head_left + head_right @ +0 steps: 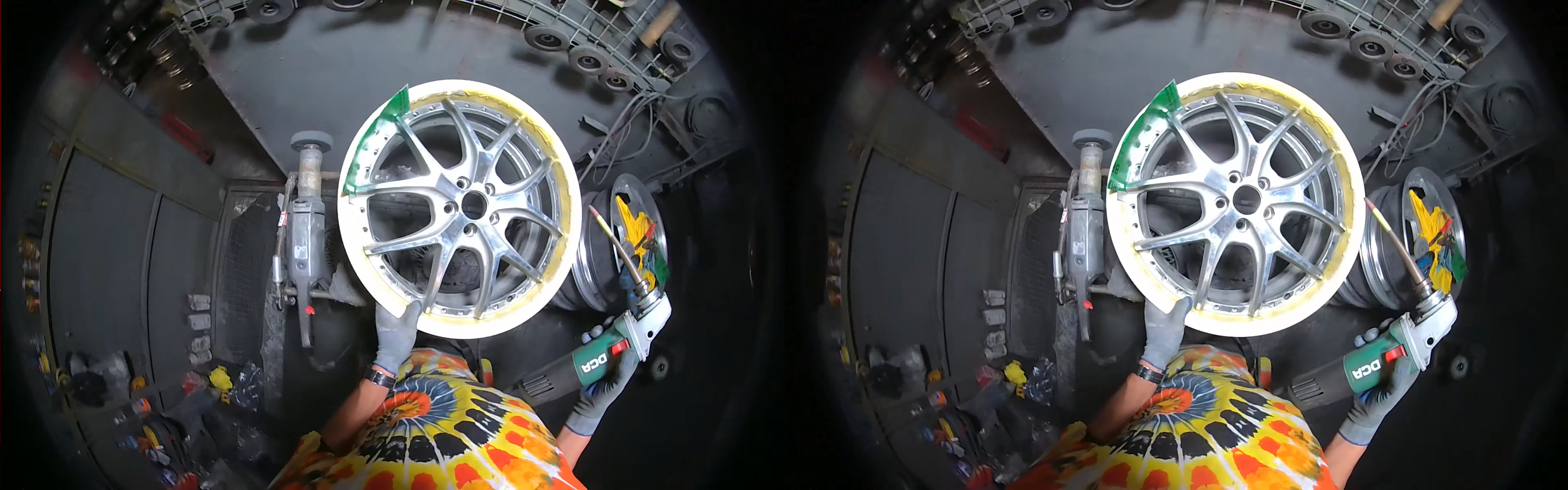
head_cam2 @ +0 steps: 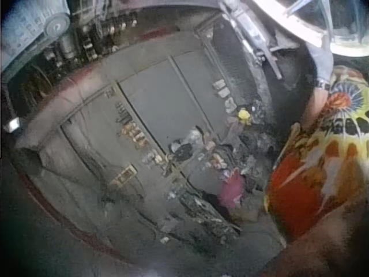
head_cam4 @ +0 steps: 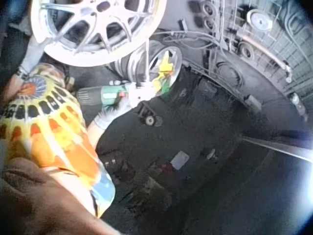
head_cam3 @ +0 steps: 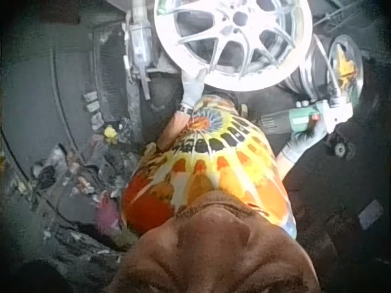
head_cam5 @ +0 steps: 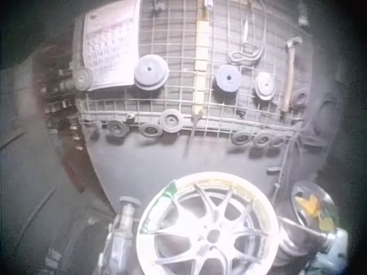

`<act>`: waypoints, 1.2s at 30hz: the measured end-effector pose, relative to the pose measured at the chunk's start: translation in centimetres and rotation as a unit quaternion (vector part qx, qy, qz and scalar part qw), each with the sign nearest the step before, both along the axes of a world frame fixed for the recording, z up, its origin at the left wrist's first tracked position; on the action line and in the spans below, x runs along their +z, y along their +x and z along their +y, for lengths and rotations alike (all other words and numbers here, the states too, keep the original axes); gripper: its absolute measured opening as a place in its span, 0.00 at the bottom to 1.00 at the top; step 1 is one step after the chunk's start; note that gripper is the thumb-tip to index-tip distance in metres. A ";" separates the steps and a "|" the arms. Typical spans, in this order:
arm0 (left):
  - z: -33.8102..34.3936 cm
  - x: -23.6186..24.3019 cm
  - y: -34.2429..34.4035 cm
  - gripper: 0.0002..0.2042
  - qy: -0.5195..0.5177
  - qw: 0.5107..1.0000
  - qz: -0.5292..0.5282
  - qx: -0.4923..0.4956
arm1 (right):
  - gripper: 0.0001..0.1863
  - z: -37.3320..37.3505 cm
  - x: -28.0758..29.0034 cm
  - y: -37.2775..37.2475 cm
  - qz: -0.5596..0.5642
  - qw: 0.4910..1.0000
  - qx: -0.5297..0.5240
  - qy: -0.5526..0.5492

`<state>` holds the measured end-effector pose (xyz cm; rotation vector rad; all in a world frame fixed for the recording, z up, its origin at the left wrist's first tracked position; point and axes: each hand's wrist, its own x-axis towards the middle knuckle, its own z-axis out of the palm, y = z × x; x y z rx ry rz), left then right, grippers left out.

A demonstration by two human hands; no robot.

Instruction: The person uses a handheld power polisher and a die grinder to work on the surface of a silver car wheel mounted on a stand, rotating the wheel by hand and switching between the two tools.

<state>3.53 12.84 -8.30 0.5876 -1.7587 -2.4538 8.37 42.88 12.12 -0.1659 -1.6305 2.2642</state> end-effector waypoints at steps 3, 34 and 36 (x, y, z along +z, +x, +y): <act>-3.8 1.2 -2.5 0.15 -0.043 0.998 0.002 -0.055 | 0.38 -2.7 1.2 -0.4 -0.002 1.000 -0.027 0.015; -20.7 6.5 -44.8 0.29 -0.330 0.815 0.196 -0.433 | 0.43 -14.6 5.5 -12.5 -0.076 0.958 -0.221 0.167; -20.5 6.2 -40.3 0.30 -0.349 0.874 0.169 -0.293 | 0.44 -14.2 4.7 -13.3 -0.069 0.957 -0.239 0.149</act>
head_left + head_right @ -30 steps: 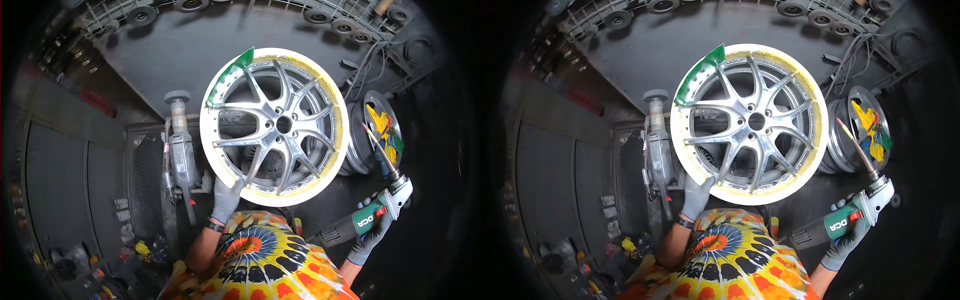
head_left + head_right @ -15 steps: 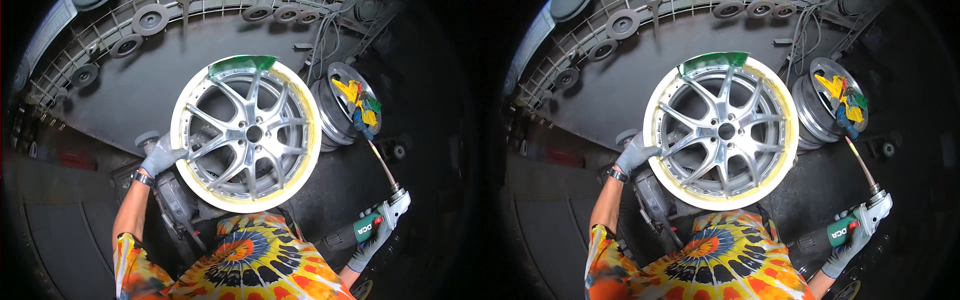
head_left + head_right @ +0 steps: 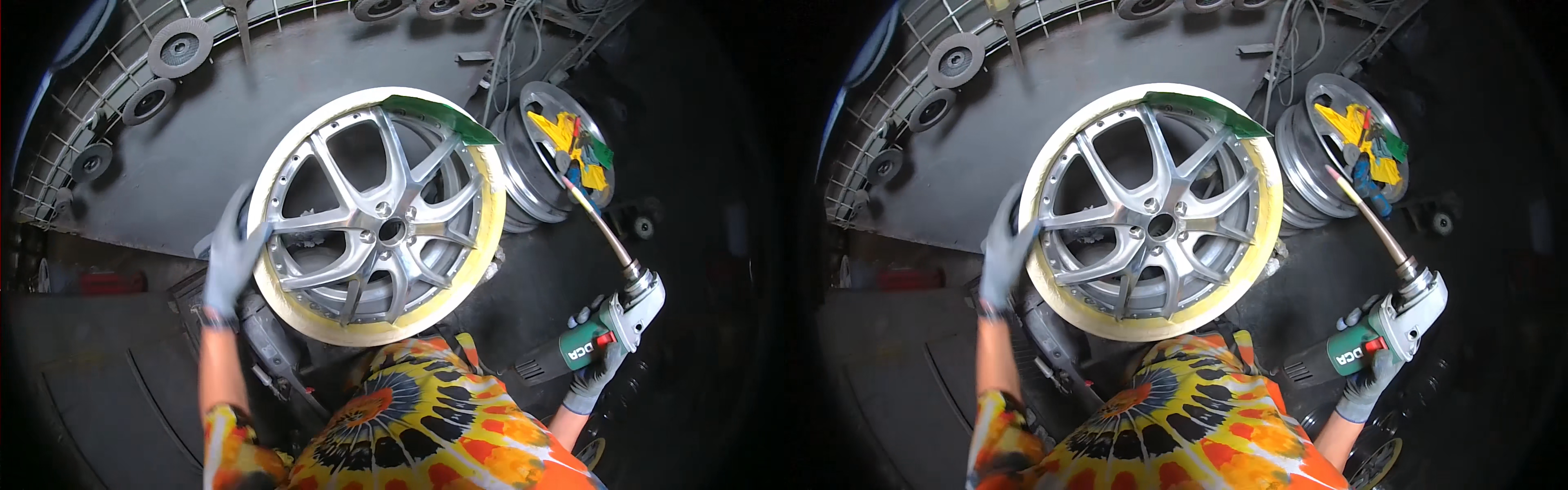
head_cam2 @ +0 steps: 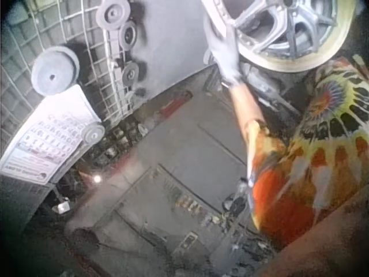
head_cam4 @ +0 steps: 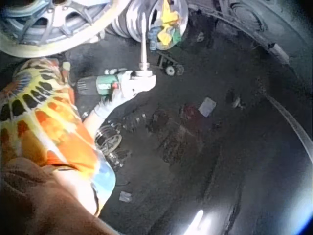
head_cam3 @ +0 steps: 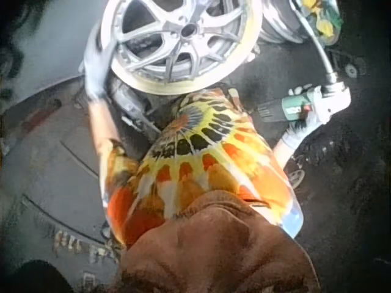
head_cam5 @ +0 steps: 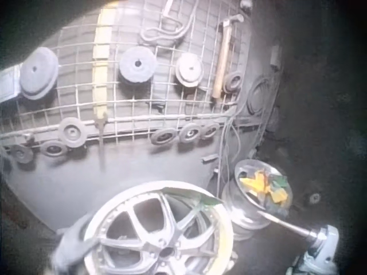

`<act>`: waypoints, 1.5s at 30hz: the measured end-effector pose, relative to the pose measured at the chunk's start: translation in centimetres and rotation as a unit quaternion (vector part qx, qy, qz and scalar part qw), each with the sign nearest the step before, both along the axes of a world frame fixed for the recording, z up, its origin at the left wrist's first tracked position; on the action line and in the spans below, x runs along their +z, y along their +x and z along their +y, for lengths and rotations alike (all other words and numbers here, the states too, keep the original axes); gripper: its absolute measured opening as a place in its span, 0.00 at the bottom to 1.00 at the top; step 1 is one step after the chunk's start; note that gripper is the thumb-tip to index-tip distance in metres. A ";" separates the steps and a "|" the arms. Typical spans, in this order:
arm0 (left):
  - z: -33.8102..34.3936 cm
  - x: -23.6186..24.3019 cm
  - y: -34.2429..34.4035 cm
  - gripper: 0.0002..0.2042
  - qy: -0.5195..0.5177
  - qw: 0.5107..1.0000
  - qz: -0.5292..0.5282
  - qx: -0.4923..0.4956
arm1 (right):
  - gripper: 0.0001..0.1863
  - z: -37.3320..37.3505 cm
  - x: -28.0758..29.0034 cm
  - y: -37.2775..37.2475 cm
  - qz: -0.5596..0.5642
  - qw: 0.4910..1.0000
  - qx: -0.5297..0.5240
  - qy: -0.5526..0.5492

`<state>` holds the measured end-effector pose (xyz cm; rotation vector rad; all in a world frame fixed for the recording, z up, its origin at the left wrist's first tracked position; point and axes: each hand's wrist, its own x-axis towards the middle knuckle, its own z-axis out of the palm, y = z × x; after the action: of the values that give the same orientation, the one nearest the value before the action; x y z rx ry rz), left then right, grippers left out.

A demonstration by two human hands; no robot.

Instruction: The person uses a handheld power polisher and a die grinder to work on the surface of a silver car wheel mounted on a stand, rotating the wheel by hand and switching between the two tools.

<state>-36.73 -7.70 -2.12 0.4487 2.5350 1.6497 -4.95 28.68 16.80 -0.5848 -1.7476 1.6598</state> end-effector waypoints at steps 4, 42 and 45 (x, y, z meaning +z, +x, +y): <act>1.7 -3.3 14.7 0.27 -0.042 0.978 -0.131 0.155 | 0.43 3.9 -1.0 -0.7 -0.002 0.998 0.063 -0.003; 16.8 9.9 9.0 0.17 0.162 0.937 -0.274 -0.146 | 0.49 1.4 -0.4 -8.4 -0.277 0.944 0.102 0.148; 23.5 8.1 11.2 0.26 0.345 0.805 -0.435 -0.210 | 0.49 2.6 -1.0 -9.2 -0.279 0.929 0.130 0.204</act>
<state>-25.55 15.77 6.00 0.1774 1.0645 1.9083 -14.20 31.29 15.81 -0.6900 -2.5976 1.2928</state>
